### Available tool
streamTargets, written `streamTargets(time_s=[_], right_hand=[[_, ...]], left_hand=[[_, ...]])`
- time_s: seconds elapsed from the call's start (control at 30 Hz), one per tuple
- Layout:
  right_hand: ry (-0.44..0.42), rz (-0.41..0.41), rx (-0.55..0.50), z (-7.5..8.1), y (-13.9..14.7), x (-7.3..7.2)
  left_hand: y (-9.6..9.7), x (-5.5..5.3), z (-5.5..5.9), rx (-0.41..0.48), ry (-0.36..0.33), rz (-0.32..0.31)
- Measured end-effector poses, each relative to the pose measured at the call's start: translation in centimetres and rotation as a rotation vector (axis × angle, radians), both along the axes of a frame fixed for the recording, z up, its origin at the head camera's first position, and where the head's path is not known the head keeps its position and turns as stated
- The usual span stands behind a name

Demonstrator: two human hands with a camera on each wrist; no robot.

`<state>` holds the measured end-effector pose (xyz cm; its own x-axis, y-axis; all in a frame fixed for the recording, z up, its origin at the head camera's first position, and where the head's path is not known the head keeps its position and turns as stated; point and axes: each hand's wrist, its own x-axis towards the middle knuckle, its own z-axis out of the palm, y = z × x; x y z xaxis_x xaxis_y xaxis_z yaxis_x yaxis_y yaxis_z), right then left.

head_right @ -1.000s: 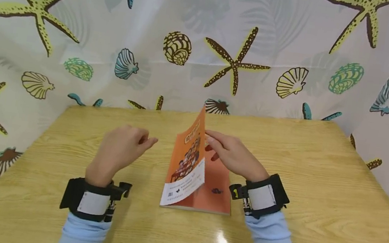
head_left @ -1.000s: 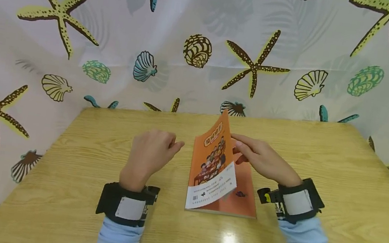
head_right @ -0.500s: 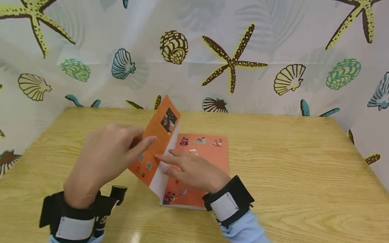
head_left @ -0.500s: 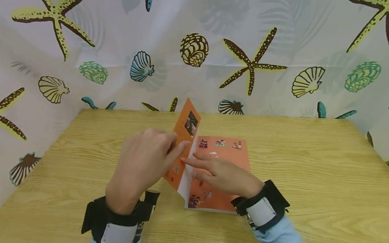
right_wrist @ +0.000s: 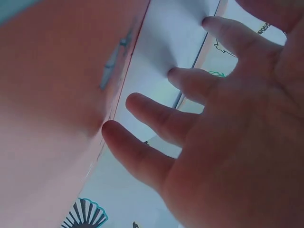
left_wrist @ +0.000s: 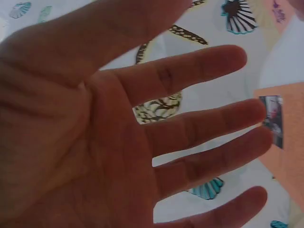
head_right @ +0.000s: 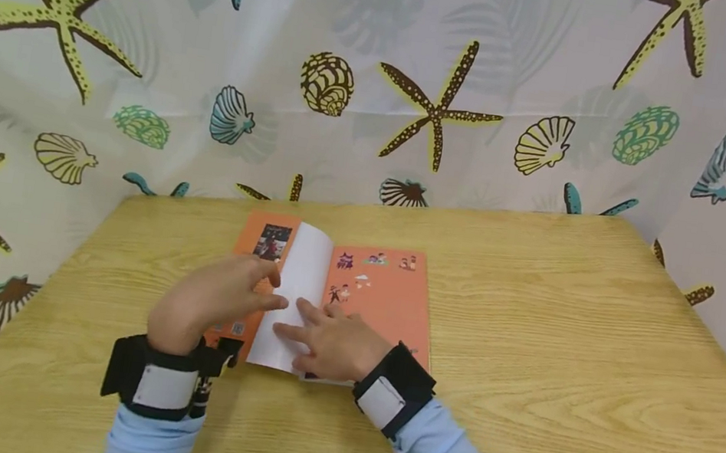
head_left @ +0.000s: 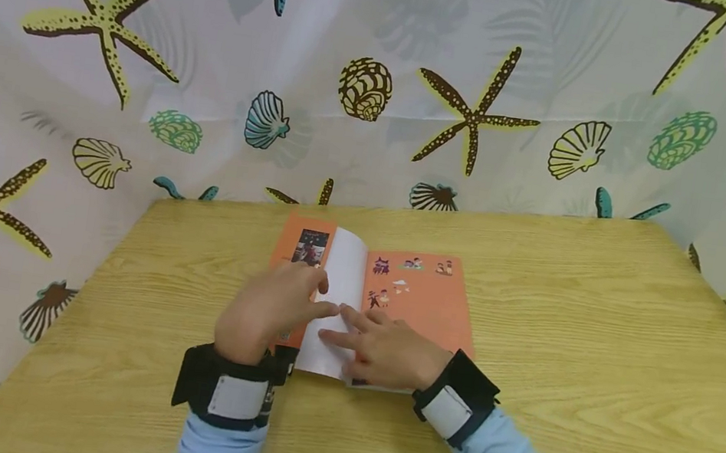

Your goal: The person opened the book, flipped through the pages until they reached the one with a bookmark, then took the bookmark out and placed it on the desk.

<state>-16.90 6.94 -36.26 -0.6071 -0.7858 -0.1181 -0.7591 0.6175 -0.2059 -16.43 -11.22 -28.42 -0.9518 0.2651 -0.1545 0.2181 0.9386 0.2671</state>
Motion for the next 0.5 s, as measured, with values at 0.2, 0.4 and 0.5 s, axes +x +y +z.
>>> streamTargets(time_s=[0.2, 0.4, 0.5], right_hand=[[-0.066, -0.058, 0.008, -0.1, -0.2, 0.0], [-0.062, -0.058, 0.007, -0.1, 0.0, -0.2], [-0.077, -0.078, 0.024, -0.1, 0.0, -0.4]], left_hand=[[-1.0, -2.6, -3.2, -0.044, -0.138, 0.023], [-1.7, -4.1, -5.4, -0.022, -0.234, 0.046], [-1.9, -4.6, -6.1, -0.016, -0.253, 0.049]])
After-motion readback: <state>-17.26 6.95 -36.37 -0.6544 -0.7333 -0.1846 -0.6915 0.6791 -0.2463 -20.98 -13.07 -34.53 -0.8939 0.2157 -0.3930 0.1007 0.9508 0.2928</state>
